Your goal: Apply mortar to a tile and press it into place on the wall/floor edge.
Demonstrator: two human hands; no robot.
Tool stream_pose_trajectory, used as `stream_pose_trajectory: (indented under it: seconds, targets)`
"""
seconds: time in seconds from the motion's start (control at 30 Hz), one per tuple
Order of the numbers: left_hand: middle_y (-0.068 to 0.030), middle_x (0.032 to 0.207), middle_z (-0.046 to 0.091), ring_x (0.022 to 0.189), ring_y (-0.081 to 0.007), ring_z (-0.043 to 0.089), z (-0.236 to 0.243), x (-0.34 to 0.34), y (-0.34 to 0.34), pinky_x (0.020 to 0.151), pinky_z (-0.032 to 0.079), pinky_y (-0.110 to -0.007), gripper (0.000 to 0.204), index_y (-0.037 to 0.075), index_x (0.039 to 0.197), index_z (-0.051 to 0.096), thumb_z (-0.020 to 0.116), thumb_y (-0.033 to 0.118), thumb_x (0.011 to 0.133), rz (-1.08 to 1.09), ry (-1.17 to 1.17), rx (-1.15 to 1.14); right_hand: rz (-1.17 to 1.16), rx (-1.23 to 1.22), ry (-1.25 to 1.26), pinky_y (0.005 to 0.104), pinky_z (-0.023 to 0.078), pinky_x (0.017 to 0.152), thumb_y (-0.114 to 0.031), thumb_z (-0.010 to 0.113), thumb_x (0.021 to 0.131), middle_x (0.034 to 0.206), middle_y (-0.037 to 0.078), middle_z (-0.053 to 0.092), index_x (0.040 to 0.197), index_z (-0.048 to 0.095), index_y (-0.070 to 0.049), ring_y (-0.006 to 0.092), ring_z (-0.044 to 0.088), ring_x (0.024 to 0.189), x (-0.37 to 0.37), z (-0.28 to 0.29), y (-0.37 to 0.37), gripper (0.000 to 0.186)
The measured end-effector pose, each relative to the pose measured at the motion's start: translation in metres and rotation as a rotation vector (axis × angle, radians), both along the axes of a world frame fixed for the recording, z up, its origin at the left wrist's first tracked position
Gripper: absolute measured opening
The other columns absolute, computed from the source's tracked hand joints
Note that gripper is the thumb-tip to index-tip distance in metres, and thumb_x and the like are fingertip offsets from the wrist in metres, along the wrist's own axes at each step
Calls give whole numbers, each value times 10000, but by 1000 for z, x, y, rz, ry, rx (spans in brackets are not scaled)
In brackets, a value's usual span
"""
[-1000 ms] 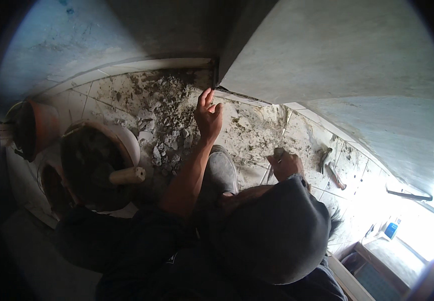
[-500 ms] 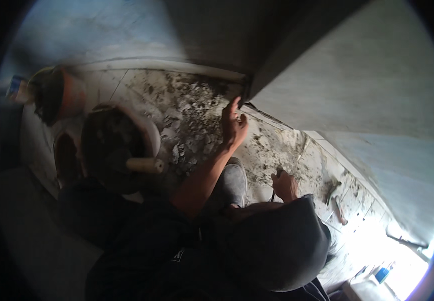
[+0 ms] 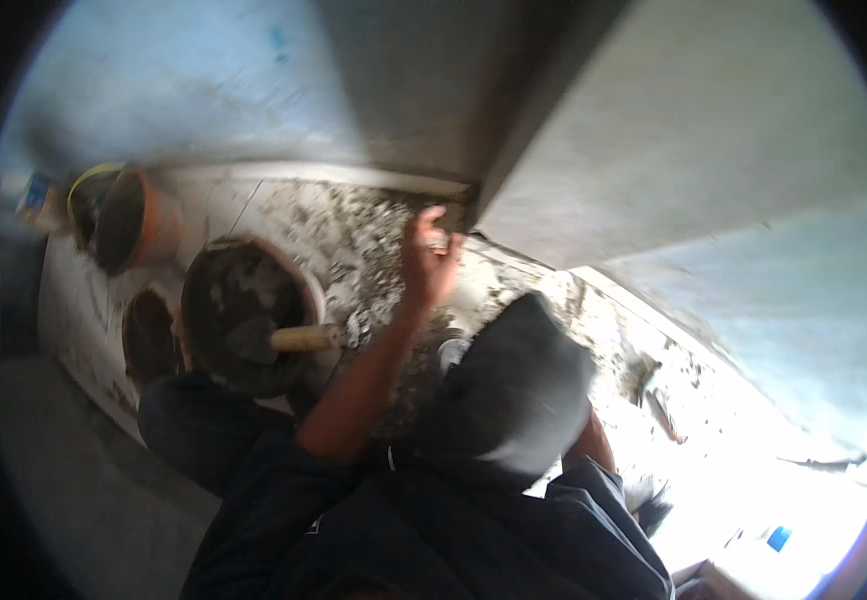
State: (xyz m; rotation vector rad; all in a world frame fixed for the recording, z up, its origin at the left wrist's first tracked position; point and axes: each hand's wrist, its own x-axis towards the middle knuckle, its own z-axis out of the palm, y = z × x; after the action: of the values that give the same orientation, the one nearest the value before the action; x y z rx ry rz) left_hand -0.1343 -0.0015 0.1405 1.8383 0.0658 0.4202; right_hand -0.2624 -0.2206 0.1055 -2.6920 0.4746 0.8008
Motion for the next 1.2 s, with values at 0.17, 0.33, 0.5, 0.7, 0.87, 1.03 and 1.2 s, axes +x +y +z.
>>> stream_pose_trajectory:
  seconds: [0.17, 0.33, 0.5, 0.7, 0.87, 1.03, 1.2]
  targets:
    - [-161, 1069, 539, 910, -292, 555, 28, 24, 52, 816, 457, -400, 339, 23, 1090, 550, 659, 85, 776, 33, 25, 101, -146, 209, -88, 434, 476, 821, -353, 585, 870, 962, 217, 653, 1030, 613, 15, 365, 614, 968, -9, 11, -19, 402]
    - [-149, 1145, 556, 954, -263, 602, 63, 40, 67, 810, 508, -368, 335, 31, 1132, 563, 676, 89, 822, -14, -67, 338, -443, 665, -259, 421, 474, 839, -347, 575, 880, 989, 213, 653, 1063, 608, 20, 353, 611, 992, -22, 36, -44, 411]
    - [-188, 1088, 557, 1049, -338, 531, 102, 62, 68, 901, 443, -410, 314, 3, 1060, 559, 674, 121, 792, -47, -76, 307, -555, 1062, -431, 408, 472, 857, -342, 565, 890, 1016, 209, 653, 1095, 602, 25, 341, 608, 1015, -26, 75, -58, 422]
    - [-227, 1117, 590, 1073, -318, 568, 161, 96, 104, 911, 449, -402, 370, -5, 1115, 574, 670, 207, 827, -4, -10, 499, 4, 506, -643, 355, 427, 943, -295, 509, 934, 1170, 177, 610, 1223, 543, 41, 266, 569, 1098, -30, 180, -14, 444]
    - [-168, 808, 691, 776, -262, 686, 230, 133, 169, 716, 513, -363, 366, 7, 894, 678, 624, 368, 867, 31, -8, 603, -76, 554, -850, 384, 405, 975, -220, 530, 927, 1142, 171, 625, 1073, 622, 35, 310, 562, 1119, -14, 277, 60, 307]
    - [-91, 864, 646, 799, -191, 612, 298, 114, 254, 794, 491, -351, 277, 5, 953, 628, 588, 276, 916, -312, 129, 129, 490, 552, -841, 373, 509, 815, -7, 660, 764, 939, 151, 649, 834, 596, 4, 320, 634, 930, 11, 297, 185, 95]
    - [-114, 958, 653, 817, -184, 620, 355, 56, 309, 775, 508, -322, 335, -19, 1070, 610, 572, 287, 938, -414, 173, 345, 1233, 264, -583, 420, 481, 758, -162, 624, 768, 883, 143, 643, 893, 662, -51, 309, 590, 905, 45, 182, 344, 171]
